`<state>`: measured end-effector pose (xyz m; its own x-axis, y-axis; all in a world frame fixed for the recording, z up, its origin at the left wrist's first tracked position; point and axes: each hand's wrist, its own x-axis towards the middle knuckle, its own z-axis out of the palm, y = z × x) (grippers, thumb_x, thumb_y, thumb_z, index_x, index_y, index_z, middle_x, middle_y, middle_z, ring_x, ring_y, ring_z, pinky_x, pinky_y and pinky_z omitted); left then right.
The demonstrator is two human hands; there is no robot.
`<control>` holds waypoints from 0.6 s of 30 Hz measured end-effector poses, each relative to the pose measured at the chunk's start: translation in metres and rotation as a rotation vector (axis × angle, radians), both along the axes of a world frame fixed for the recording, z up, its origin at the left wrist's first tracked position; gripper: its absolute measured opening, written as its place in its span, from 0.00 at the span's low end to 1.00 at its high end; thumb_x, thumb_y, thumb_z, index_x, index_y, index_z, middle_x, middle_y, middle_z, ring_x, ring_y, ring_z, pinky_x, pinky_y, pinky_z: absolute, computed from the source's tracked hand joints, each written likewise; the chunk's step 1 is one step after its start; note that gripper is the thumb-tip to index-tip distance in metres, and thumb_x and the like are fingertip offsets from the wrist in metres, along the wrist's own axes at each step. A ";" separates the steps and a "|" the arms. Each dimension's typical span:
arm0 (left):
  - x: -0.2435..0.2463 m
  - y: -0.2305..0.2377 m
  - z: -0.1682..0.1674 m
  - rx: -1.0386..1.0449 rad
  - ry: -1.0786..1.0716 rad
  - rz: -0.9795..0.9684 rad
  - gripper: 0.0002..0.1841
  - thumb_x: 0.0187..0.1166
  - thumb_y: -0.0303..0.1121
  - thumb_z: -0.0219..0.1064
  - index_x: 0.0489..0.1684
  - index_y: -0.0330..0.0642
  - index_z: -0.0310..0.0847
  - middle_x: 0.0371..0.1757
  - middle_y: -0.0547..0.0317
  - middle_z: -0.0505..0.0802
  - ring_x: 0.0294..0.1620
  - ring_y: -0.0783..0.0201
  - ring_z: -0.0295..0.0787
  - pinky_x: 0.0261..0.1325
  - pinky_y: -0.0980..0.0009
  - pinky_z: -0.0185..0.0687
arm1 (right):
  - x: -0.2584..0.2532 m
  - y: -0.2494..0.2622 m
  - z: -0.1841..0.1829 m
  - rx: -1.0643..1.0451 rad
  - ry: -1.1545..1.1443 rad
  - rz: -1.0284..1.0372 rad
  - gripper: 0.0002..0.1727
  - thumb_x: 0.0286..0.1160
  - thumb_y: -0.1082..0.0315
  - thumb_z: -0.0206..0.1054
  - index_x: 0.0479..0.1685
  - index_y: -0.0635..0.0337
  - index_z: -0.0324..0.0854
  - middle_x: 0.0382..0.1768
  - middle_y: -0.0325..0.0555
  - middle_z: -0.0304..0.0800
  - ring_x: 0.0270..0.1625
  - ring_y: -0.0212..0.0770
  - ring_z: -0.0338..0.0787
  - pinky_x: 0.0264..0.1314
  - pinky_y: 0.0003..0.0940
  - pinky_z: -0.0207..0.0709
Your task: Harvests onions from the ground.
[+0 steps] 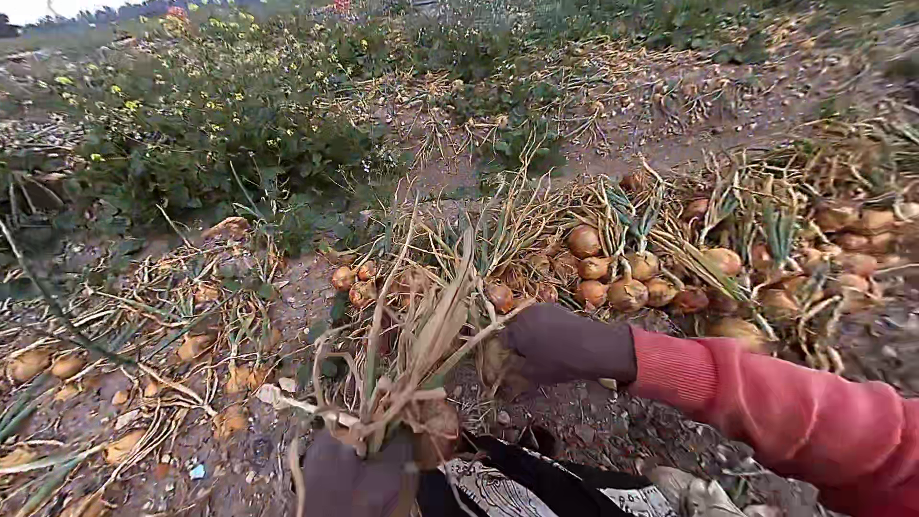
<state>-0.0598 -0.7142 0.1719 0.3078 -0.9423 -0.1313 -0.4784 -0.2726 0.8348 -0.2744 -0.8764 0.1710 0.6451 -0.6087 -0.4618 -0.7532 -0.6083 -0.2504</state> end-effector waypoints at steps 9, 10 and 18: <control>0.006 -0.111 0.038 0.126 -0.472 -0.090 0.47 0.71 0.45 0.81 0.88 0.38 0.58 0.84 0.31 0.68 0.72 0.34 0.80 0.68 0.39 0.80 | -0.109 -0.012 -0.007 -0.579 -0.305 -0.270 0.16 0.73 0.69 0.72 0.59 0.66 0.85 0.49 0.69 0.87 0.45 0.74 0.89 0.39 0.74 0.78; 0.035 -0.078 0.033 0.183 -0.573 -0.050 0.43 0.71 0.45 0.81 0.86 0.38 0.63 0.83 0.30 0.68 0.68 0.34 0.82 0.64 0.40 0.82 | -0.089 0.014 -0.033 -0.457 -0.381 -0.177 0.17 0.69 0.69 0.75 0.57 0.66 0.87 0.49 0.68 0.88 0.47 0.73 0.89 0.41 0.74 0.79; 0.102 0.362 -0.012 0.865 -0.355 0.819 0.30 0.83 0.43 0.69 0.78 0.33 0.72 0.79 0.28 0.75 0.70 0.34 0.82 0.72 0.39 0.77 | 0.093 0.276 -0.176 0.427 0.155 0.863 0.41 0.79 0.54 0.71 0.85 0.71 0.63 0.83 0.77 0.64 0.84 0.76 0.67 0.79 0.70 0.65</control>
